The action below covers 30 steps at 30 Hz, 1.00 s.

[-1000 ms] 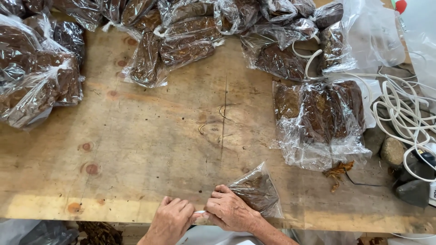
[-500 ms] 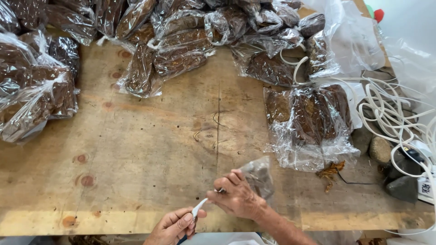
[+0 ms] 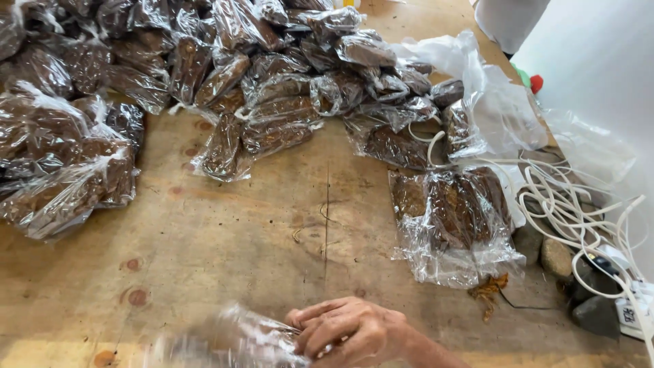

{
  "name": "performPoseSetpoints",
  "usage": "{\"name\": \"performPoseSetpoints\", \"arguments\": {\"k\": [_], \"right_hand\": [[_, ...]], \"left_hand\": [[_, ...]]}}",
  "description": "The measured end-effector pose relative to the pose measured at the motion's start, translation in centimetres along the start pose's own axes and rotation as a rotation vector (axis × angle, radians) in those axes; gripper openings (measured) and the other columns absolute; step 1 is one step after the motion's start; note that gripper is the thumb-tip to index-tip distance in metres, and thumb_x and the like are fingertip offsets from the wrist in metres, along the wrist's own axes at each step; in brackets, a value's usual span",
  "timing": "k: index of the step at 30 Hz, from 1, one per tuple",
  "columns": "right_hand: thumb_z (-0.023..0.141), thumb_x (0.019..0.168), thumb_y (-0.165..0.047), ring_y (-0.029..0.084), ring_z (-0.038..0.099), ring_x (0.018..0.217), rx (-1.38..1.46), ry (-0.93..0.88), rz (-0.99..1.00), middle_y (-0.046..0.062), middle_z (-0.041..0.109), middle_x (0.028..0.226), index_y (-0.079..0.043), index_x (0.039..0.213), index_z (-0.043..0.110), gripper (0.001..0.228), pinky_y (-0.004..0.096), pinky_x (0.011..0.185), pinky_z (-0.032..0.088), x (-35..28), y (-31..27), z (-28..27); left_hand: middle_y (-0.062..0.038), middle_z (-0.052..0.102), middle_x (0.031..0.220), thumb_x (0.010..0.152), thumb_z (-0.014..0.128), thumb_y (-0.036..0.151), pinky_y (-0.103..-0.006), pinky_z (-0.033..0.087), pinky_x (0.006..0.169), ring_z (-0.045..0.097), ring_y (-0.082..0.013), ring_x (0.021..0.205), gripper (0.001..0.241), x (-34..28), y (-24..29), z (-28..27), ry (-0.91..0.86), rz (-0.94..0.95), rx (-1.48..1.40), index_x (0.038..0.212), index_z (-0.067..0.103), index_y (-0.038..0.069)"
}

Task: Packaging brown fibrous material into plastic bags and sealing them by hand.

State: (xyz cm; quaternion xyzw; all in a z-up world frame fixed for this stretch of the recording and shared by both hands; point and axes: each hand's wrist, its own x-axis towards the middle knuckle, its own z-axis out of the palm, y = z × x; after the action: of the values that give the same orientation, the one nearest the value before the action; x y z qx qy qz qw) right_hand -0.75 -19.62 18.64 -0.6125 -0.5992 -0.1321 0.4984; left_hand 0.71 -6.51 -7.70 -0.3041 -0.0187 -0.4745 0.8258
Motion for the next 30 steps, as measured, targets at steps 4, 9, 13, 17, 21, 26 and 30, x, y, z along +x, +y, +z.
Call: {"name": "performPoseSetpoints", "arguments": {"k": [4, 9, 13, 17, 21, 26, 30], "right_hand": [[0.052, 0.11, -0.029, 0.034, 0.059, 0.136, 0.096, -0.037, 0.554, 0.009, 0.065, 0.127, -0.008, 0.092, 0.068, 0.032, 0.058, 0.13, 0.032, 1.8, -3.6, -2.5], [0.022, 0.101, -0.072, 0.012, -0.003, 0.159, -0.983, -0.766, 0.373, -0.008, 0.006, 0.173, -0.022, 0.167, 0.014, 0.083, 0.039, 0.134, 0.001, -2.9, -0.6, -2.3], [0.079, 0.099, -0.02, 0.045, 0.004, 0.157, -0.388, -0.463, 0.474, 0.01, 0.026, 0.168, -0.022, 0.101, 0.075, 0.006, 0.061, 0.128, 0.005, -3.2, -0.4, -2.0], [0.076, 0.099, -0.017, 0.04, 0.004, 0.158, -0.542, -0.046, 0.424, 0.01, 0.023, 0.167, -0.02, 0.095, 0.081, 0.007, 0.062, 0.13, 0.002, -3.9, 1.1, -0.6], [0.078, 0.089, -0.025, 0.024, 0.048, 0.126, -0.561, 0.348, 0.411, 0.007, 0.061, 0.127, -0.026, 0.099, 0.083, 0.011, 0.051, 0.115, 0.032, -7.6, 3.1, 2.9], [0.077, 0.085, 0.003, 0.014, 0.059, 0.083, -0.215, 0.932, 0.702, 0.006, 0.066, 0.09, -0.006, 0.098, 0.072, 0.016, 0.022, 0.077, 0.049, -6.7, 3.0, 7.1], [0.072, 0.093, -0.009, 0.014, 0.061, 0.09, -0.111, 1.033, 0.871, 0.006, 0.071, 0.1, -0.001, 0.116, 0.074, 0.024, 0.024, 0.08, 0.053, -8.2, 3.2, 8.6]], "left_hand": [[-0.018, 0.065, 0.125, 0.109, 0.049, 0.036, -0.0566, 0.044, 0.114, 0.06, -0.038, 0.126, 0.034, 4.5, -1.3, 10.6, -0.491, 0.095, 1.515, 0.112, 0.065, 0.006], [-0.013, 0.073, 0.115, 0.112, 0.046, 0.025, -0.04, 0.059, 0.093, 0.072, -0.0297, 0.105, 0.034, 3.3, -3.0, 19.5, -0.355, -0.276, 2.144, 0.116, 0.069, 0.001], [-0.011, 0.074, 0.112, 0.103, 0.058, 0.007, -0.0396, 0.057, 0.083, 0.072, -0.0307, 0.096, 0.018, 4.5, -3.4, 21.1, -0.439, -0.282, 2.418, 0.114, 0.071, 0.004], [-0.017, 0.065, 0.109, 0.097, 0.057, 0.004, -0.0438, 0.056, 0.079, 0.064, -0.0347, 0.093, 0.011, 4.6, -5.3, 21.4, -0.279, 0.021, 2.818, 0.105, 0.062, -0.002], [-0.01, 0.062, 0.101, 0.108, 0.048, 0.024, -0.0356, 0.059, 0.062, 0.071, -0.0254, 0.073, 0.029, 3.5, -5.7, 18.6, 0.003, 0.366, 2.731, 0.121, 0.068, 0.008], [-0.01, 0.07, 0.107, 0.1, 0.063, 0.011, -0.0305, 0.06, 0.081, 0.074, -0.0199, 0.088, 0.025, 3.2, -6.8, 15.3, 0.276, 0.885, 2.613, 0.124, 0.07, 0.009], [-0.01, 0.073, 0.107, 0.102, 0.061, 0.005, -0.0319, 0.06, 0.076, 0.072, -0.0214, 0.086, 0.02, 3.6, -7.5, 15.5, 0.142, 1.038, 2.651, 0.122, 0.065, 0.006]]}}
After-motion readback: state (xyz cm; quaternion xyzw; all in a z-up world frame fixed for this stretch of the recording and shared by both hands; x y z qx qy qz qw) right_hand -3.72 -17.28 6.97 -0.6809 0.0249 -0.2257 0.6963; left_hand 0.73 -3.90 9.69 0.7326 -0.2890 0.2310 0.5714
